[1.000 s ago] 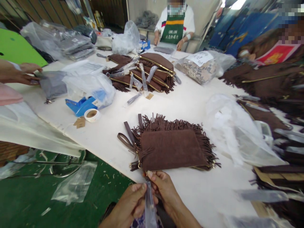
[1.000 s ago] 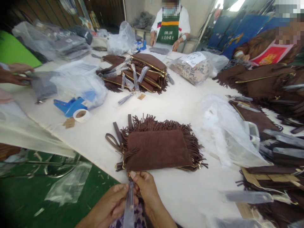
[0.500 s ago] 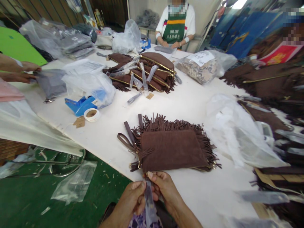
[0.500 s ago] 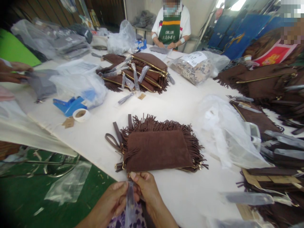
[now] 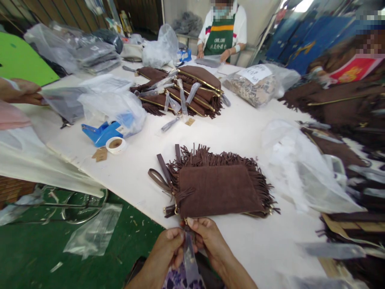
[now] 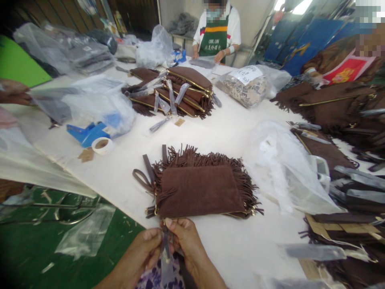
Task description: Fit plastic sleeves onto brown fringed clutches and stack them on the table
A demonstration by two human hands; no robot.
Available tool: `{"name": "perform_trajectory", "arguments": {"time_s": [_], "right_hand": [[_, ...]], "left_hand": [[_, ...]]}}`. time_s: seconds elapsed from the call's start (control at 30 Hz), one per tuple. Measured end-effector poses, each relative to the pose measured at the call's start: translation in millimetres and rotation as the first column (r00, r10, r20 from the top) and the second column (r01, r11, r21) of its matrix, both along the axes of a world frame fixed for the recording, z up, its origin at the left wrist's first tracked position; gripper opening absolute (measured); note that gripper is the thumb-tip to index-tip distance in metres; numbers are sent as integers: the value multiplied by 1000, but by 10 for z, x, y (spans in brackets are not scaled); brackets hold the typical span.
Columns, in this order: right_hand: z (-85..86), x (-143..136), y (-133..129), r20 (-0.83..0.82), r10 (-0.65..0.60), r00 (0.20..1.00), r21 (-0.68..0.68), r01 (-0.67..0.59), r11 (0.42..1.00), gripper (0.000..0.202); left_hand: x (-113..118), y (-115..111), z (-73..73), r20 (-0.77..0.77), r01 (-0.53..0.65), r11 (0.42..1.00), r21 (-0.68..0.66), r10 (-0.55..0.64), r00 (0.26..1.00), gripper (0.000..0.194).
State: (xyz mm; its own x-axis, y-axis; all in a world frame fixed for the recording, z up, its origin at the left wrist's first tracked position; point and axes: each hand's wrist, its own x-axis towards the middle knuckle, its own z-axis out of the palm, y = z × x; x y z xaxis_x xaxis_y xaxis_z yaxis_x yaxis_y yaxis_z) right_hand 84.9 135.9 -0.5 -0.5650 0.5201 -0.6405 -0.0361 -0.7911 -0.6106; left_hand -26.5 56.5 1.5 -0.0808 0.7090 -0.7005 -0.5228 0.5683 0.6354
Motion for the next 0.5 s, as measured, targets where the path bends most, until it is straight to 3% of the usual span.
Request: {"name": "perform_trajectory", "arguments": {"time_s": [0.2,0.5], "right_hand": [[-4,-35,-7,36,-15,999,-10,16,1000,49],[-134,-38,-32,178,-47,983,125,24,992,51]], "left_hand": [[37,-1,8,-13,-83,997,2,83,996,45],[68,-53,33,-130,-123,992,-34,117,985,47]]}}
